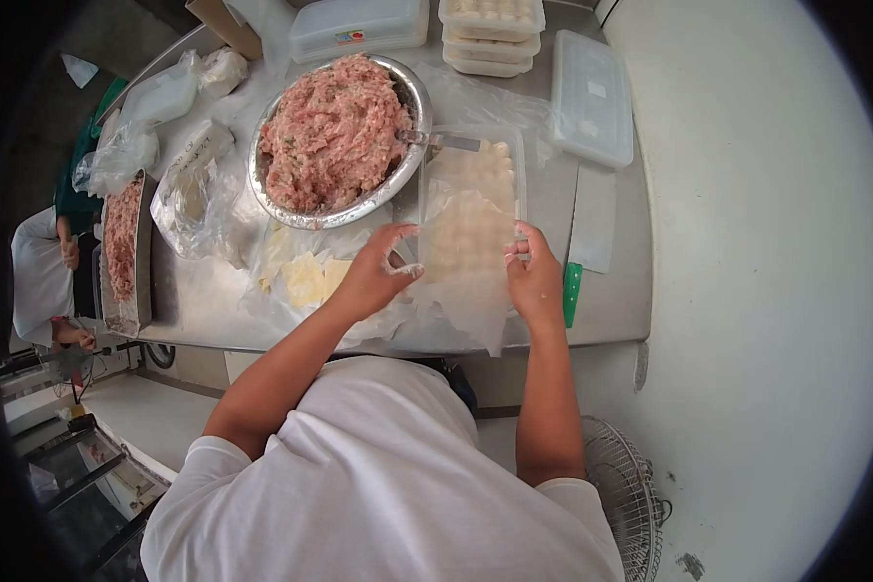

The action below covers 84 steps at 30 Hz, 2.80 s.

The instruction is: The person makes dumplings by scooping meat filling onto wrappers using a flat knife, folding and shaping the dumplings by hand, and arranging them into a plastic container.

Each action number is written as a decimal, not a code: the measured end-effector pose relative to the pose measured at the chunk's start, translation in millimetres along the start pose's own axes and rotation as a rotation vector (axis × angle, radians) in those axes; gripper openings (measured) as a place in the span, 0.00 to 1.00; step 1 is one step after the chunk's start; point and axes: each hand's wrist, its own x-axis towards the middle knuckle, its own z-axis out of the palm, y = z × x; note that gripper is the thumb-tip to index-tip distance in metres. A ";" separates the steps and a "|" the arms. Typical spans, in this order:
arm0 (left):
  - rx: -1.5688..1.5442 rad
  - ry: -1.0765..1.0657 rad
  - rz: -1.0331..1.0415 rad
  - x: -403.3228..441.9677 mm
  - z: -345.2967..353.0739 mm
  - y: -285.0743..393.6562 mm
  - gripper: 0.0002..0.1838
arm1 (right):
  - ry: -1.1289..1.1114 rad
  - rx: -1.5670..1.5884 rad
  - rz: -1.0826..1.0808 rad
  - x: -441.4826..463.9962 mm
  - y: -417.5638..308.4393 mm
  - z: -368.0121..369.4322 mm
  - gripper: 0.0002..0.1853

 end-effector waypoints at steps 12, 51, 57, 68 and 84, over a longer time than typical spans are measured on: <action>0.559 -0.166 0.500 83.0 31.6 47.5 0.22 | 0.047 -0.311 -0.356 -17.1 22.3 -12.1 0.35; 0.871 0.363 0.607 194.0 60.3 46.5 0.14 | -0.300 -0.797 -0.378 -78.3 -20.2 24.2 0.34; 0.949 0.137 0.621 157.1 72.9 9.8 0.24 | -0.299 -0.788 -0.385 -74.1 -8.2 34.4 0.27; 1.176 0.123 0.497 172.4 62.5 -3.9 0.37 | -0.309 -0.831 -0.341 -75.0 -5.2 32.6 0.27; 1.179 0.087 0.464 173.5 62.1 -1.3 0.36 | -0.218 -0.909 -0.395 -67.9 11.5 57.1 0.16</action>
